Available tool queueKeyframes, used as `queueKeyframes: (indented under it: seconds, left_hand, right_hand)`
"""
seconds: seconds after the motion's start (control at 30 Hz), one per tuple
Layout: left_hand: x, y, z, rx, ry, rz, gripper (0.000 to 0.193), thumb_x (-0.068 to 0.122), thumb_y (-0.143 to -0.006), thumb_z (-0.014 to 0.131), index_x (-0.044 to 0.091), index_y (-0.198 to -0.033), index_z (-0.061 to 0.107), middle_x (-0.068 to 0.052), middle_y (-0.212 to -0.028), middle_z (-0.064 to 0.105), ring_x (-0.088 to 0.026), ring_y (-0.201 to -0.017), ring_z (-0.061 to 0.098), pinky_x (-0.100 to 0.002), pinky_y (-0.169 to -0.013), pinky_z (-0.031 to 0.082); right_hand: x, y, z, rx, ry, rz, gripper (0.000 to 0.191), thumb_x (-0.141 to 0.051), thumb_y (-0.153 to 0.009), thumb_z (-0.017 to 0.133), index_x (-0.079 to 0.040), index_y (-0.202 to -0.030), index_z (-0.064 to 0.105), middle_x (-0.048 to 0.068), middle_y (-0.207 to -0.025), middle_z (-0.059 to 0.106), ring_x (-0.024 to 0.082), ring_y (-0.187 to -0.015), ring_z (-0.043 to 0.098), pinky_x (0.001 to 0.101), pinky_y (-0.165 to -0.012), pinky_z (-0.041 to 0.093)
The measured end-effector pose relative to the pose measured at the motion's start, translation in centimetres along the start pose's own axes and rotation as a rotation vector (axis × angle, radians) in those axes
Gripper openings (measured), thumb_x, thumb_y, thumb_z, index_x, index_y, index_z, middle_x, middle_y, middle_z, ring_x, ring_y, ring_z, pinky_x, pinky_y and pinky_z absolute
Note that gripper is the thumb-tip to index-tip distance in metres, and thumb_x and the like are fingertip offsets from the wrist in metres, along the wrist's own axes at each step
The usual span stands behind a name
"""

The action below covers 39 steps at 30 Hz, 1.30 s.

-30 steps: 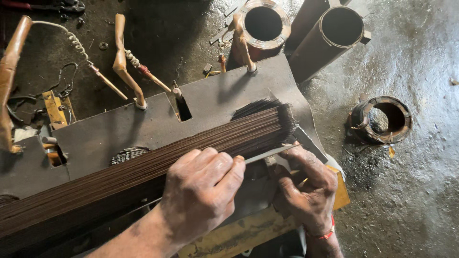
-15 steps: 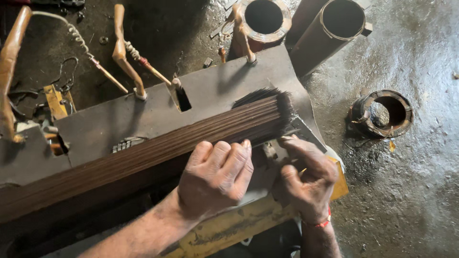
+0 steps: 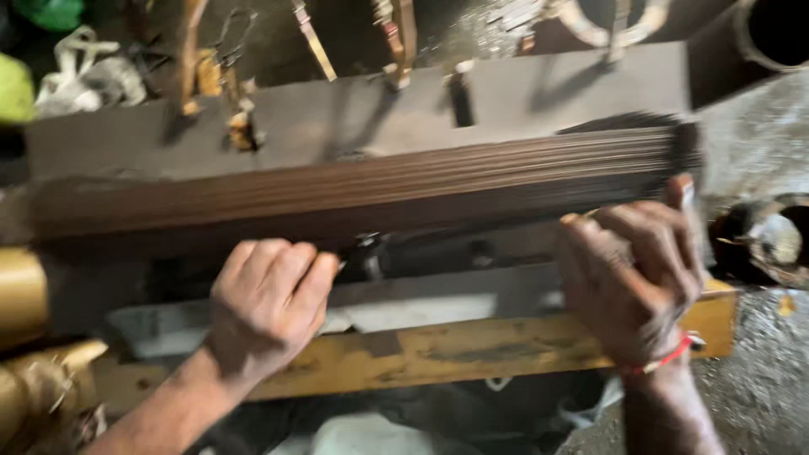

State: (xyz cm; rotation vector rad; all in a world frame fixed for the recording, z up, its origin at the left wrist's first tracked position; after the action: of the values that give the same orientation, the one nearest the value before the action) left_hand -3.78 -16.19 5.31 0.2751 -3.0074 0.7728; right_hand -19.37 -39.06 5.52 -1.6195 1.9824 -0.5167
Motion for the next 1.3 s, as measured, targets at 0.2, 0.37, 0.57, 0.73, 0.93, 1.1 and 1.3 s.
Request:
queueKeyframes:
  seconds: [0.2, 0.37, 0.57, 0.73, 0.93, 1.1, 1.3]
  left_hand:
    - [-1.5, 1.3, -0.4, 0.064, 0.007, -0.028, 0.017, -0.003, -0.077, 0.069, 0.001, -0.093, 0.065, -0.007, -0.08, 0.053, -0.02, -0.068, 0.053, -0.037, -0.059, 0.041]
    - [-3.1, 0.8, -1.0, 0.089, 0.047, -0.086, 0.014, -0.008, -0.088, 0.069, 0.004, -0.09, 0.062, -0.003, -0.076, 0.048, -0.017, -0.065, 0.048, -0.035, -0.058, 0.037]
    - [-2.9, 0.5, -1.3, 0.143, 0.01, -0.018, 0.013, -0.005, -0.083, 0.068, 0.002, -0.091, 0.059, -0.005, -0.077, 0.047, -0.019, -0.068, 0.049, -0.036, -0.062, 0.039]
    - [-3.4, 0.1, -0.6, 0.126, -0.021, -0.017, 0.016, -0.009, -0.084, 0.066, 0.004, -0.087, 0.058, -0.003, -0.074, 0.045, -0.016, -0.066, 0.047, -0.034, -0.059, 0.035]
    - [-3.9, 0.8, -0.1, 0.091, 0.005, -0.011, 0.014, -0.004, -0.077, 0.066, 0.004, -0.08, 0.055, -0.004, -0.069, 0.044, -0.018, -0.062, 0.045, -0.034, -0.056, 0.034]
    - [-3.7, 0.9, -0.1, 0.157, -0.037, 0.022, 0.012, 0.003, -0.071, 0.067, 0.004, -0.078, 0.058, -0.004, -0.069, 0.047, -0.019, -0.063, 0.048, -0.036, -0.058, 0.038]
    - [-3.2, 2.2, 0.2, 0.148, -0.093, 0.089, 0.022, 0.005, -0.096, 0.076, 0.009, -0.081, 0.06, 0.0, -0.08, 0.05, -0.016, -0.076, 0.052, -0.035, -0.07, 0.042]
  right_hand:
    - [1.2, 1.6, 1.4, -0.064, 0.096, -0.071, 0.021, -0.003, -0.094, 0.091, -0.01, -0.098, 0.072, 0.006, -0.099, 0.063, 0.025, -0.099, 0.061, 0.044, -0.103, 0.046]
    - [1.7, 2.8, 2.4, -0.12, 0.015, -0.032, 0.015, 0.002, -0.094, 0.081, -0.006, -0.103, 0.072, 0.007, -0.103, 0.062, 0.023, -0.099, 0.06, 0.0331, -0.09, 0.047]
    - [1.2, 2.8, 3.1, -0.14, -0.048, 0.015, 0.014, 0.005, -0.096, 0.078, -0.001, -0.105, 0.07, 0.009, -0.108, 0.065, 0.021, -0.1, 0.062, 0.0291, -0.087, 0.05]
    - [0.9, 2.5, 3.1, -0.136, -0.047, 0.004, 0.014, 0.004, -0.101, 0.084, 0.001, -0.107, 0.071, 0.011, -0.108, 0.064, 0.022, -0.099, 0.062, 0.0297, -0.086, 0.051]
    - [1.3, 3.1, 4.4, -0.16, -0.137, 0.09, 0.014, 0.002, -0.101, 0.083, 0.002, -0.108, 0.071, 0.014, -0.111, 0.065, 0.02, -0.094, 0.064, 0.0278, -0.078, 0.053]
    - [1.4, 3.3, 4.4, -0.185, -0.109, 0.103, 0.015, 0.002, -0.101, 0.083, 0.003, -0.111, 0.072, 0.015, -0.109, 0.064, 0.02, -0.095, 0.064, 0.028, -0.078, 0.052]
    - [0.3, 2.7, 3.6, -0.156, 0.074, -0.032, 0.014, -0.002, -0.093, 0.086, -0.005, -0.103, 0.077, 0.008, -0.104, 0.068, 0.024, -0.1, 0.063, 0.0352, -0.093, 0.049]
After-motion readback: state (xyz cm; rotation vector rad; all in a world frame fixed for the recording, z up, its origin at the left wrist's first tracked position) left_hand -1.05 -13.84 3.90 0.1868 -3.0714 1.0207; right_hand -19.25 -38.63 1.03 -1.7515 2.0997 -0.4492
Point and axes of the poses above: each hand's wrist, its own y-axis away from the middle knuckle, its own z-axis out of the palm, x = y × z, the point moved 7 cm from there along -y, towards the middle knuckle
